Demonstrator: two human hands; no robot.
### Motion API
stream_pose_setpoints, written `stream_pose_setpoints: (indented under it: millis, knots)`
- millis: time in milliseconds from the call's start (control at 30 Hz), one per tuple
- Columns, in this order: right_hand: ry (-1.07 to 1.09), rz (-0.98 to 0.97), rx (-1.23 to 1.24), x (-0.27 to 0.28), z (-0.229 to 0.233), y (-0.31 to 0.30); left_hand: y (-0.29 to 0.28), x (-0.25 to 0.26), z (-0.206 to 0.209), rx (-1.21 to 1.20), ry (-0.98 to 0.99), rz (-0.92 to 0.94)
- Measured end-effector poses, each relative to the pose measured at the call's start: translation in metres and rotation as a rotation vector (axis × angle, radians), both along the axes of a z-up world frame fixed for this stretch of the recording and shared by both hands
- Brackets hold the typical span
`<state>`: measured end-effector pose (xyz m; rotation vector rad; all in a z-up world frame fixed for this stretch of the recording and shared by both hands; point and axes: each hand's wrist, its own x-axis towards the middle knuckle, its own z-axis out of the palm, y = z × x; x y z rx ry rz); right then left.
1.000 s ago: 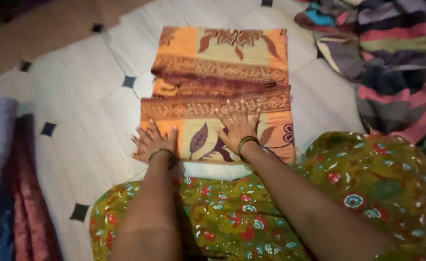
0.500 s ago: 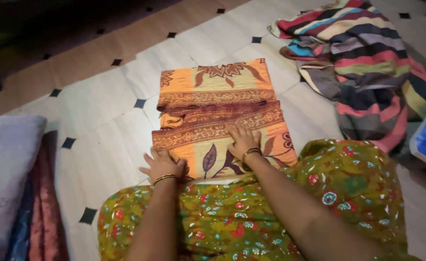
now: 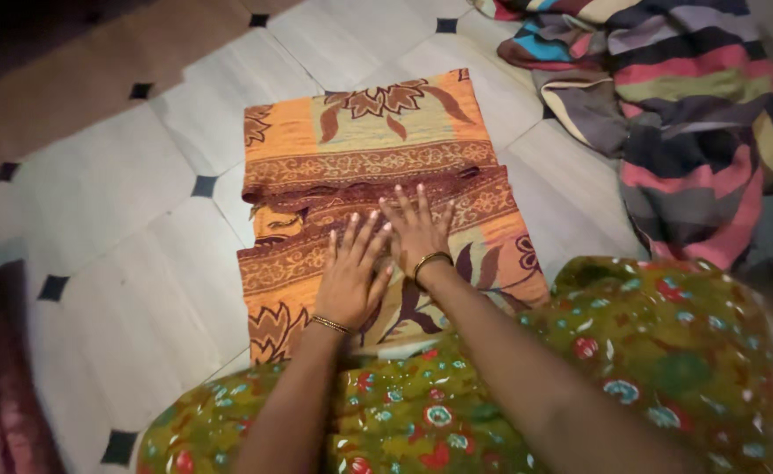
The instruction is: The person folds a large orange patterned cloth on the floor by hand, smoothing and aligning edges, then stacking it with other folded textiles. The person handles the cloth repeatedly to create neat folds and places the finished bundle aside.
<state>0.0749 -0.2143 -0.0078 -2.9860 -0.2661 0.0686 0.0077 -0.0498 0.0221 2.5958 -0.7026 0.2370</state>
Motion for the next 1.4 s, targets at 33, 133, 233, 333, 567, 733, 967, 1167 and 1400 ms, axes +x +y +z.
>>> stream_pose_setpoints:
  millis: [33, 133, 233, 333, 567, 733, 967, 1167, 1400]
  knots:
    - [0.146, -0.013, -0.093, 0.002, 0.002, 0.002, -0.004, 0.008, -0.003, 0.008, 0.037, 0.005]
    - [0.026, -0.027, -0.115, 0.0, 0.002, 0.009, -0.008, 0.035, -0.014, 0.145, 0.175, 0.048]
    - [0.116, -0.065, -0.119, 0.0, 0.004, 0.011, -0.011, 0.065, -0.02, 0.372, 0.325, 0.182]
    - [0.033, -0.063, -0.011, 0.001, 0.009, 0.015, -0.002, 0.086, -0.014, 0.367, 0.365, 0.364]
    - [0.046, -0.041, -0.067, 0.001, 0.004, 0.015, 0.023, 0.108, -0.01, 0.408, 0.426, 0.526]
    - [0.093, -0.042, -0.057, 0.004, 0.004, 0.015, 0.069, 0.108, -0.012, 0.434, 0.506, 0.521]
    - [0.109, -0.034, -0.097, 0.006, 0.005, 0.017, 0.158, 0.086, -0.042, 0.242, 0.376, 0.698]
    - [0.089, -0.043, -0.07, 0.004, 0.003, 0.013, 0.124, 0.102, -0.04, 0.056, 0.053, 0.607]
    - [0.064, -0.05, -0.086, 0.002, 0.005, 0.013, -0.009, 0.09, -0.042, 0.343, 0.179, 0.149]
